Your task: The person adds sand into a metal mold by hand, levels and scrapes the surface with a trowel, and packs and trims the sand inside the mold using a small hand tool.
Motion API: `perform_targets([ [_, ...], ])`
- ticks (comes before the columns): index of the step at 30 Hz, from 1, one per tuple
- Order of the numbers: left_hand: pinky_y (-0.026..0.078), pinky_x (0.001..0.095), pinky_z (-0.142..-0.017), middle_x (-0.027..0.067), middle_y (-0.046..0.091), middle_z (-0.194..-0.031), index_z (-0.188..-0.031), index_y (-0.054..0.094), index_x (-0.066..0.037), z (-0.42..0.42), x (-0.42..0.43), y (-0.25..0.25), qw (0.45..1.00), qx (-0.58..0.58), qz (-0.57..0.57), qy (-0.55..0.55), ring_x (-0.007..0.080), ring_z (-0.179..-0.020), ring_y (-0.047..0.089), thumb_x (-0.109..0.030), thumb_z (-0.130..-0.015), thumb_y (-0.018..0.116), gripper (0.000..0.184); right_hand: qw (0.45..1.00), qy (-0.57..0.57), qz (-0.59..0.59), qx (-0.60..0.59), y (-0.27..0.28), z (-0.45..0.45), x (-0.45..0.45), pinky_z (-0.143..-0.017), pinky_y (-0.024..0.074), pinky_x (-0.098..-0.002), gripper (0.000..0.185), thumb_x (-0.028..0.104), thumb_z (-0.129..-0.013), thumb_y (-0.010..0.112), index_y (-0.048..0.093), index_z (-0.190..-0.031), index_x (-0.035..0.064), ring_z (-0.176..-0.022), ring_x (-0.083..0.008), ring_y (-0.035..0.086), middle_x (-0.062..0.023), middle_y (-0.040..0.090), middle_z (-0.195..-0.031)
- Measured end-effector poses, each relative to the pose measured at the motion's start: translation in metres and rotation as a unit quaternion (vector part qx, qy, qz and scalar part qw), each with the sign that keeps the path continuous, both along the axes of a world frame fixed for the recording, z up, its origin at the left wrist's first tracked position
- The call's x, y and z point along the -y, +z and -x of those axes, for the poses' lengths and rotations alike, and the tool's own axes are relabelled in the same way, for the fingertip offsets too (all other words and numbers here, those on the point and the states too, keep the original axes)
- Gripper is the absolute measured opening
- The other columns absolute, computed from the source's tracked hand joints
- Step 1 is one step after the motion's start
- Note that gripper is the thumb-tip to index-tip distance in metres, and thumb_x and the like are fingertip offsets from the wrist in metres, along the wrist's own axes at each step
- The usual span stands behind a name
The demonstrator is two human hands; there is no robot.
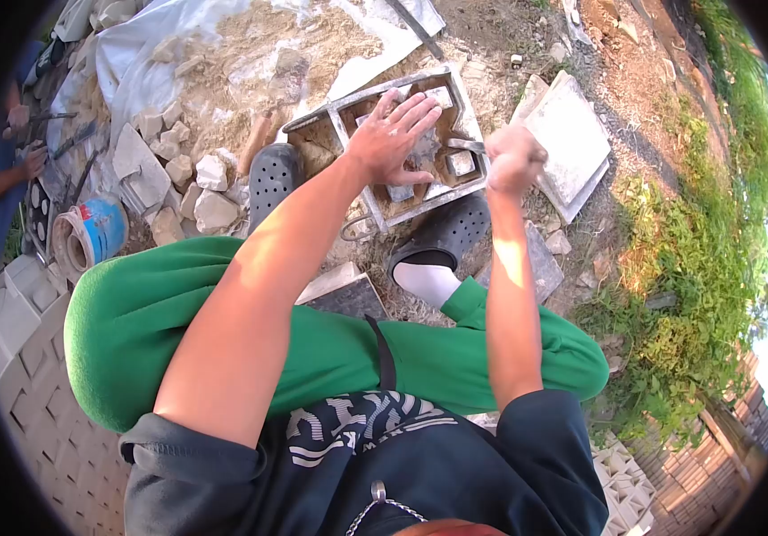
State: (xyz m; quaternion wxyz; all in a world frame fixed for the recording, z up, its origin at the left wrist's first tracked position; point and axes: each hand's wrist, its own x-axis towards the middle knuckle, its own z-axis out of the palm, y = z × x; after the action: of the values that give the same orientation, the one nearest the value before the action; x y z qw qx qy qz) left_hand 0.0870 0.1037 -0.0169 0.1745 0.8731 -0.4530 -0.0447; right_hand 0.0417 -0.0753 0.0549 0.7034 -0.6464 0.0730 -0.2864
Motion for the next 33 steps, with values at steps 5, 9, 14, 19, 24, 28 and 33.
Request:
perform_targets([
  [5, 0.009, 0.0492, -0.120, 0.0099, 0.029, -0.155, -0.151, 0.023, -0.005, -0.004, 0.002, 0.001, 1.000, 0.016, 0.003, -0.001, 0.0241, -0.146, 0.023, -0.076, -0.076, 0.053, 0.108, 0.993, 0.051, -0.088, -0.066, 0.000, -0.001, 0.014, -0.043, 0.0233, -0.0260, 0.044, 0.008, -0.096, 0.045, 0.038, -0.052, 0.0062, -0.045, -0.0063, 0.031, 0.0011, 0.037, -0.050],
  [9, 0.008, 0.0492, -0.120, 0.0096, 0.028, -0.156, -0.150, 0.024, -0.004, 0.001, 0.003, -0.001, 1.000, 0.009, 0.010, -0.004, 0.0248, -0.146, 0.022, -0.074, -0.076, 0.056, 0.107, 0.988, 0.085, -0.024, -0.126, 0.010, 0.001, 0.010, -0.044, 0.0251, -0.0268, 0.044, 0.010, -0.096, 0.047, 0.040, -0.053, 0.0044, -0.046, -0.0060, 0.033, 0.0021, 0.039, -0.051],
  [14, 0.010, 0.0505, -0.119, 0.0114, 0.031, -0.154, -0.147, 0.032, -0.004, 0.005, 0.002, -0.002, 0.999, 0.020, 0.037, 0.011, 0.0261, -0.144, 0.026, -0.074, -0.076, 0.057, 0.103, 0.975, 0.101, 0.095, -0.172, -0.002, 0.009, 0.010, -0.046, 0.0272, -0.0285, 0.041, 0.018, -0.094, 0.054, 0.050, -0.056, 0.0026, -0.050, -0.0042, 0.037, 0.0047, 0.043, -0.052],
  [19, 0.010, 0.0504, -0.119, 0.0133, 0.030, -0.154, -0.147, 0.032, -0.004, 0.004, 0.004, -0.001, 0.999, 0.038, 0.026, 0.025, 0.0269, -0.145, 0.025, -0.073, -0.077, 0.056, 0.102, 0.980, 0.121, 0.038, -0.150, 0.006, 0.009, 0.012, -0.044, 0.0269, -0.0284, 0.040, 0.020, -0.093, 0.054, 0.052, -0.057, 0.0027, -0.048, -0.0050, 0.038, 0.0034, 0.043, -0.050],
  [24, 0.010, 0.0495, -0.120, 0.0158, 0.029, -0.154, -0.149, 0.028, -0.004, 0.000, -0.001, -0.001, 1.000, 0.025, 0.018, 0.000, 0.0295, -0.145, 0.022, -0.068, -0.077, 0.061, 0.101, 0.975, 0.153, 0.083, -0.141, 0.014, 0.011, 0.019, -0.043, 0.0264, -0.0290, 0.040, 0.020, -0.093, 0.054, 0.052, -0.056, 0.0033, -0.046, -0.0059, 0.037, 0.0026, 0.044, -0.049],
  [28, 0.010, 0.0490, -0.120, 0.0168, 0.028, -0.154, -0.148, 0.030, -0.004, -0.001, -0.003, -0.002, 0.999, 0.026, 0.028, -0.006, 0.0295, -0.145, 0.022, -0.068, -0.078, 0.059, 0.099, 0.965, 0.182, 0.087, -0.167, 0.002, 0.015, 0.025, -0.045, 0.0266, -0.0293, 0.042, 0.017, -0.094, 0.051, 0.049, -0.055, 0.0027, -0.047, -0.0069, 0.038, 0.0020, 0.044, -0.050],
  [33, 0.010, 0.0502, -0.119, 0.0155, 0.029, -0.154, -0.148, 0.031, -0.005, 0.006, -0.006, 0.004, 0.999, 0.022, 0.005, 0.026, 0.0292, -0.145, 0.023, -0.069, -0.078, 0.058, 0.099, 0.995, 0.079, -0.010, -0.067, -0.015, 0.029, 0.018, -0.044, 0.0260, -0.0281, 0.045, 0.014, -0.095, 0.048, 0.042, -0.051, 0.0040, -0.047, -0.0071, 0.038, 0.0007, 0.042, -0.049],
])
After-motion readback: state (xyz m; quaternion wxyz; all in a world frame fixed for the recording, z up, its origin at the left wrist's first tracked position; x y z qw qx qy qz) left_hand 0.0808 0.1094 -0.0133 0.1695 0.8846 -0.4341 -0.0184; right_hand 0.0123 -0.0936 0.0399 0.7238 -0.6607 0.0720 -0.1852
